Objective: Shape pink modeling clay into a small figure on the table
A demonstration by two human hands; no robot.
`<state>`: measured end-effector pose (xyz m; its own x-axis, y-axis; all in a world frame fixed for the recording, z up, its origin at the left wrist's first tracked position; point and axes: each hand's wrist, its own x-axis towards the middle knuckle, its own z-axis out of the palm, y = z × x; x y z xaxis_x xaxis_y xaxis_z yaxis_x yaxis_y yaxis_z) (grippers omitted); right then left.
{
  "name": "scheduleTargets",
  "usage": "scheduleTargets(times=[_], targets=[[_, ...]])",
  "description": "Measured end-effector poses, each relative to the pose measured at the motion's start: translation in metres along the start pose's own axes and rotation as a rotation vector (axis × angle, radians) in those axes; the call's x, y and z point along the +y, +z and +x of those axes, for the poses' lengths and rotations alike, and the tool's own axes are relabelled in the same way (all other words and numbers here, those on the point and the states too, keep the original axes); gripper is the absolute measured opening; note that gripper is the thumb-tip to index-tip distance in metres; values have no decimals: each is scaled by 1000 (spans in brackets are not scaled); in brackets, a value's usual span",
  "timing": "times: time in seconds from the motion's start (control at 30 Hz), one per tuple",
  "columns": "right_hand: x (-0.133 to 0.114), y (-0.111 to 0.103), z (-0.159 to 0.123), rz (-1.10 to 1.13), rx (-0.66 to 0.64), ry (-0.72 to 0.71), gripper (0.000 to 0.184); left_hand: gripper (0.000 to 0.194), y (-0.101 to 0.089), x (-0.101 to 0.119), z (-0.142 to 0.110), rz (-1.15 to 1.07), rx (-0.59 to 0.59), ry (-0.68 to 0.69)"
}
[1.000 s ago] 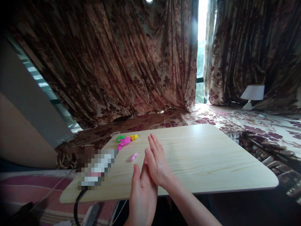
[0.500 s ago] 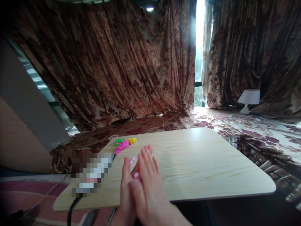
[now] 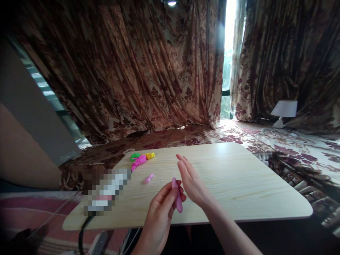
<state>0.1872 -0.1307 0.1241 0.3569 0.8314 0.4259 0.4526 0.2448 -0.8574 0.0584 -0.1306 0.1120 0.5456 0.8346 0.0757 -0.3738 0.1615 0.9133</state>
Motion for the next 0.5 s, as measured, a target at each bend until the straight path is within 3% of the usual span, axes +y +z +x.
scheduleTargets(times=[0.07, 0.23, 0.33, 0.5], targets=[[-23, -14, 2, 37, -148, 65, 55, 24, -3, 8, -1, 3, -62, -54], [-71, -34, 15, -15, -537, -71, 55, 32, -5, 7, -6, -107, -250, -172], [-82, -28, 14, -94, -628, -142, 55, 33, -7, 1, -7, -87, -303, -158], [-78, -12, 3, -209, -654, -263, 44, 37, -13, 1, -7, -12, -252, -89]])
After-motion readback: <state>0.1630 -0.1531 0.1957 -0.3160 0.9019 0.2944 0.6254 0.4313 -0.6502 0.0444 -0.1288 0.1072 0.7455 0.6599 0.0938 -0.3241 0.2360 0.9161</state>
